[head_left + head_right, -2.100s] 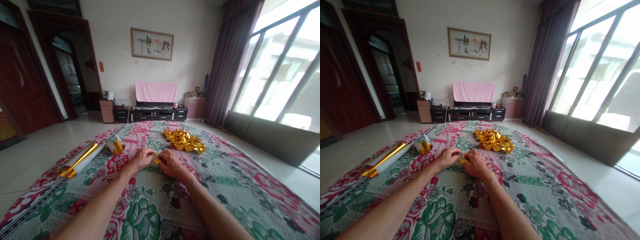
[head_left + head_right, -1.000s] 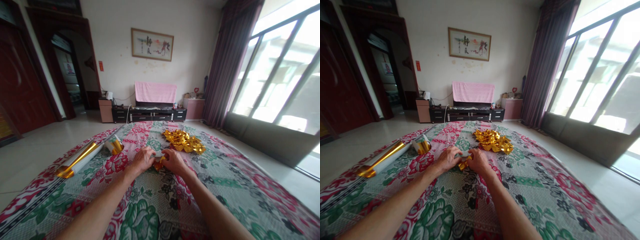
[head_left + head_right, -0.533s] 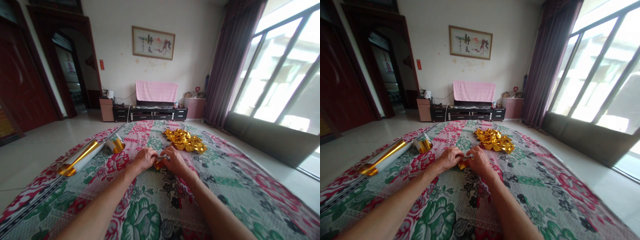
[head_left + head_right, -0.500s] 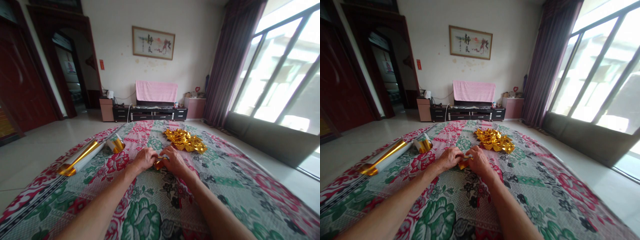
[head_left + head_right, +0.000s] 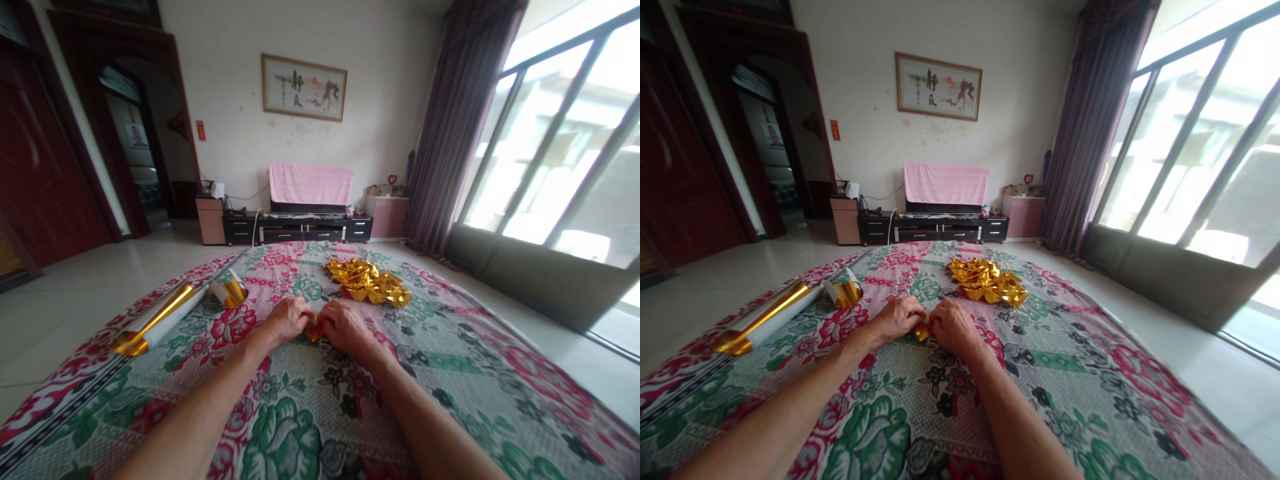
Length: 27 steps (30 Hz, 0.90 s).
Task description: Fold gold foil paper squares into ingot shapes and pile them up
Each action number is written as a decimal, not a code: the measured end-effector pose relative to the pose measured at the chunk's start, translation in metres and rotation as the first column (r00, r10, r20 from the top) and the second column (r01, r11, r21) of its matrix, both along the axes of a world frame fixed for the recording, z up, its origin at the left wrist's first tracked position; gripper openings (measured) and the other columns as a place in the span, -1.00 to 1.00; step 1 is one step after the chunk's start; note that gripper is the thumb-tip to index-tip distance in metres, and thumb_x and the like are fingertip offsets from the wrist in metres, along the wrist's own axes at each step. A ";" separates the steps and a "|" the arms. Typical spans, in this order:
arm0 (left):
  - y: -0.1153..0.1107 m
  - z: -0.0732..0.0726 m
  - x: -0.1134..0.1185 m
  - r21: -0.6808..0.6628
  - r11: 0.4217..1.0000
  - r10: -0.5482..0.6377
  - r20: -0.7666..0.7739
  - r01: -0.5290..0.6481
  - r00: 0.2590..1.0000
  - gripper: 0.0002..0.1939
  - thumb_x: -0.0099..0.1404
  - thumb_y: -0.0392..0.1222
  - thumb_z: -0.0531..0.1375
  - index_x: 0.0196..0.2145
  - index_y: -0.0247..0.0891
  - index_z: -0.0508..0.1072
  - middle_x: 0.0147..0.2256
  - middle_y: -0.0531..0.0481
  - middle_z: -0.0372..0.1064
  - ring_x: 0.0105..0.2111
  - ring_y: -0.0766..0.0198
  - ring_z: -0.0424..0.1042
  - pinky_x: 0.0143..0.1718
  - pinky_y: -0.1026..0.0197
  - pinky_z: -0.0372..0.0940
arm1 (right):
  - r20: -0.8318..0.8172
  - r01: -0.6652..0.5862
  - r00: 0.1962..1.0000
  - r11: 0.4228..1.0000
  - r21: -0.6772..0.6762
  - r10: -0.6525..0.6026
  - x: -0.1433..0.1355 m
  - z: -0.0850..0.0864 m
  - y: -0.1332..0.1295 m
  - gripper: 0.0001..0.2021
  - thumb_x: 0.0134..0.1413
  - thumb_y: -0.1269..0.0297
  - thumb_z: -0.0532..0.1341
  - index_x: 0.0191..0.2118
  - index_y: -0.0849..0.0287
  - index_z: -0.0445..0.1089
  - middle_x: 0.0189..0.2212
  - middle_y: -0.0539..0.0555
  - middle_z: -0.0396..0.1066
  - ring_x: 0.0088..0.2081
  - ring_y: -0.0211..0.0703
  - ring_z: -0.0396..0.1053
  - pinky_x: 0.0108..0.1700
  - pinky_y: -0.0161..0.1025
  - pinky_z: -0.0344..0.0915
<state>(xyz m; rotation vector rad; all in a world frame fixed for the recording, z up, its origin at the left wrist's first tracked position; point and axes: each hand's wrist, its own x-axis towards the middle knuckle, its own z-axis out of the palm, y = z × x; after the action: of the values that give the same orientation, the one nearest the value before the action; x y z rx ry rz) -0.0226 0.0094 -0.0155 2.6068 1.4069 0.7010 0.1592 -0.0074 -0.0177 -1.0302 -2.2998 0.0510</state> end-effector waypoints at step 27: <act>-0.009 0.009 0.005 -0.032 0.994 -0.103 0.138 0.109 0.985 -0.71 0.04 -0.39 0.05 -0.38 -0.26 0.54 -0.43 0.01 0.44 -0.41 0.33 0.37 -0.32 0.33 0.22 | -0.047 -0.025 0.999 0.998 0.052 0.027 0.000 -0.002 -0.005 -0.83 -0.03 0.54 0.08 -0.44 0.21 0.38 -0.46 0.02 0.32 -0.35 -0.27 0.25 -0.26 -0.35 0.13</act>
<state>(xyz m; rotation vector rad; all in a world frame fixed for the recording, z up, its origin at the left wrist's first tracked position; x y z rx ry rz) -0.0173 0.0007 -0.0069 2.5282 1.2215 0.8114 0.1589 -0.0125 -0.0195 -0.9632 -2.2599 0.0268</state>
